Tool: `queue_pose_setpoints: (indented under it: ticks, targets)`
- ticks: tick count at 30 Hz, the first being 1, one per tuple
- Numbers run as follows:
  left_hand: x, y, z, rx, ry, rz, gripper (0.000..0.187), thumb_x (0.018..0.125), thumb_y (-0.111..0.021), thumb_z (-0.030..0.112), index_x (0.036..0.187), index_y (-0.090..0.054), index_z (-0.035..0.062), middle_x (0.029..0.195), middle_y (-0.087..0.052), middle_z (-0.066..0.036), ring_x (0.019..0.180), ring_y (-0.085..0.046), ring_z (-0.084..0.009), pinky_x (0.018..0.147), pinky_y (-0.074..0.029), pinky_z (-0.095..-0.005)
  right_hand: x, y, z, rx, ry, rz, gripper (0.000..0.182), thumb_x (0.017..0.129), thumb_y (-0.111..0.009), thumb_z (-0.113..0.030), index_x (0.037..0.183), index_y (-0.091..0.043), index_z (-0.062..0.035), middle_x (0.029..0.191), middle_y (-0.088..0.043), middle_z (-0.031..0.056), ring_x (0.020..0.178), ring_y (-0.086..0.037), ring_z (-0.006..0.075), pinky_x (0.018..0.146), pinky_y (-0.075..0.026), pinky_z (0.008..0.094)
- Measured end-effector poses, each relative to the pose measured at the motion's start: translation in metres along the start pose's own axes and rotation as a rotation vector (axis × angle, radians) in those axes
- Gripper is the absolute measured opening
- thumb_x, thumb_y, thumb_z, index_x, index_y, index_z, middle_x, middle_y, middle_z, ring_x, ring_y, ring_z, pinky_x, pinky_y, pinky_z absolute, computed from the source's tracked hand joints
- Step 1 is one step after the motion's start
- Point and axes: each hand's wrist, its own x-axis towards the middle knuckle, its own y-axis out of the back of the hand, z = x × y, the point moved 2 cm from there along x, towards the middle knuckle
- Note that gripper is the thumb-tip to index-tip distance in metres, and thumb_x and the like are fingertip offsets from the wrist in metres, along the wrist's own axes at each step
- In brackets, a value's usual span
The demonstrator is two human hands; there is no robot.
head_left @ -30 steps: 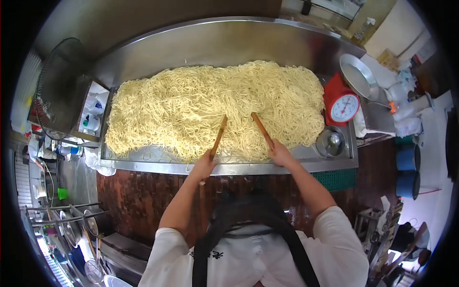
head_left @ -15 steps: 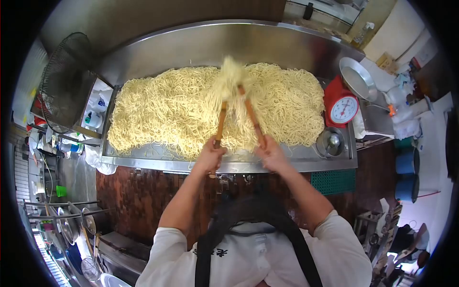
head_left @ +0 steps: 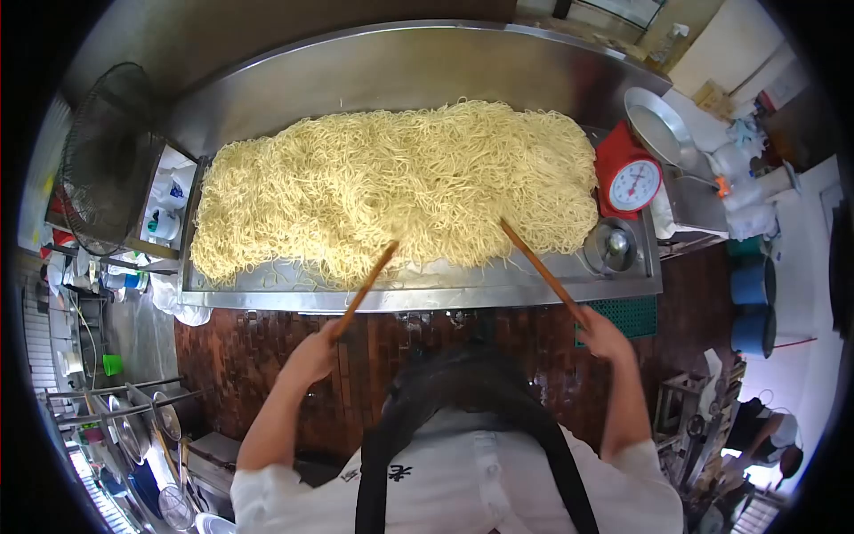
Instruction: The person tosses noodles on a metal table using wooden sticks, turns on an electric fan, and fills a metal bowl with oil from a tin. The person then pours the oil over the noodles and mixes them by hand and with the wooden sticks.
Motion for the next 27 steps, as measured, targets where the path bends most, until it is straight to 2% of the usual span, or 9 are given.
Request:
queue_pose_setpoints:
  ticks: [5, 8, 10, 13, 14, 15, 20, 26, 27]
  targets:
    - [0.078, -0.051, 0.087, 0.001, -0.317, -0.142, 0.043, 0.090, -0.061, 0.016, 0.130, -0.047, 0.0048, 0.101, -0.066, -0.029, 0.100, -0.063, -0.0465, 0.084, -0.050, -0.0514, 0.037, -0.005, -0.012, 0.048, 0.107, 0.062, 0.048, 0.085, -0.069, -0.023, 0.127, -0.053, -0.0050, 0.113, -0.061, 0.0214, 0.108, -0.057, 0.0382, 0.094, -0.046, 0.0430]
    - [0.084, -0.063, 0.100, -0.097, -0.331, -0.210, 0.051, 0.088, -0.062, 0.013, 0.136, -0.045, 0.0066, 0.095, -0.067, -0.023, 0.090, -0.066, -0.0391, 0.080, -0.051, -0.0459, -0.020, 0.039, -0.008, 0.282, -0.131, 0.024, 0.042, 0.080, -0.066, -0.013, 0.120, -0.056, -0.0065, 0.088, -0.060, 0.0081, 0.055, -0.055, 0.0178, 0.045, -0.045, 0.0341]
    - [0.085, -0.069, 0.082, -0.175, -0.374, -0.245, 0.057, 0.087, -0.064, 0.012, 0.141, -0.044, 0.0087, 0.093, -0.067, -0.019, 0.083, -0.066, -0.0325, 0.074, -0.052, -0.0408, -0.048, 0.058, -0.009, 0.143, -0.146, 0.118, 0.034, 0.079, -0.065, -0.009, 0.112, -0.056, -0.0039, 0.079, -0.057, 0.0090, 0.053, -0.054, 0.0183, 0.045, -0.043, 0.0358]
    - [0.057, -0.015, 0.042, -0.082, -0.287, -0.305, 0.057, 0.084, -0.070, 0.018, 0.136, -0.049, 0.0085, 0.108, -0.068, -0.020, 0.105, -0.065, -0.0354, 0.089, -0.051, -0.0434, -0.091, 0.081, -0.026, -0.330, -0.119, 0.261, 0.031, 0.080, -0.067, -0.008, 0.106, -0.054, -0.0006, 0.086, -0.063, 0.0235, 0.078, -0.063, 0.0424, 0.069, -0.049, 0.0475]
    - [0.061, -0.005, 0.002, 0.007, -0.439, -0.220, 0.056, 0.083, -0.072, 0.021, 0.134, -0.052, 0.0108, 0.113, -0.068, -0.019, 0.107, -0.065, -0.0358, 0.090, -0.051, -0.0437, -0.113, 0.087, -0.056, -0.326, -0.149, 0.301, 0.031, 0.080, -0.068, -0.008, 0.106, -0.054, -0.0004, 0.088, -0.063, 0.0255, 0.084, -0.061, 0.0452, 0.073, -0.048, 0.0491]
    - [0.024, 0.042, 0.010, 0.119, -0.329, -0.231, 0.054, 0.082, -0.073, 0.021, 0.133, -0.055, 0.0133, 0.117, -0.068, -0.017, 0.109, -0.064, -0.0363, 0.091, -0.051, -0.0437, -0.133, 0.092, -0.092, -0.323, -0.179, 0.340, 0.031, 0.080, -0.069, -0.008, 0.106, -0.053, -0.0001, 0.090, -0.063, 0.0275, 0.091, -0.060, 0.0480, 0.077, -0.046, 0.0507]
    - [-0.079, 0.164, -0.001, 0.311, -0.081, 0.043, 0.052, 0.081, -0.072, 0.007, 0.130, -0.059, 0.0149, 0.098, -0.071, -0.018, 0.094, -0.068, -0.0360, 0.083, -0.052, -0.0438, -0.140, 0.068, -0.144, -0.227, -0.036, 0.435, 0.034, 0.084, -0.070, -0.013, 0.113, -0.055, -0.0050, 0.085, -0.063, 0.0265, 0.086, -0.060, 0.0487, 0.071, -0.045, 0.0519]
    - [-0.099, 0.157, -0.026, 0.284, -0.056, 0.129, 0.052, 0.082, -0.069, 0.008, 0.132, -0.055, 0.0102, 0.097, -0.069, -0.024, 0.095, -0.064, -0.0425, 0.082, -0.050, -0.0493, -0.083, -0.016, -0.131, -0.173, 0.155, 0.097, 0.033, 0.084, -0.072, -0.018, 0.109, -0.054, -0.0058, 0.086, -0.064, 0.0231, 0.086, -0.061, 0.0466, 0.072, -0.048, 0.0486]
    - [-0.099, 0.150, -0.030, 0.219, -0.048, 0.173, 0.052, 0.083, -0.069, 0.010, 0.133, -0.055, 0.0096, 0.098, -0.068, -0.025, 0.096, -0.064, -0.0430, 0.082, -0.050, -0.0493, -0.067, -0.033, -0.110, -0.219, 0.222, 0.047, 0.032, 0.084, -0.072, -0.018, 0.108, -0.054, -0.0059, 0.082, -0.064, 0.0203, 0.076, -0.064, 0.0398, 0.067, -0.050, 0.0453]
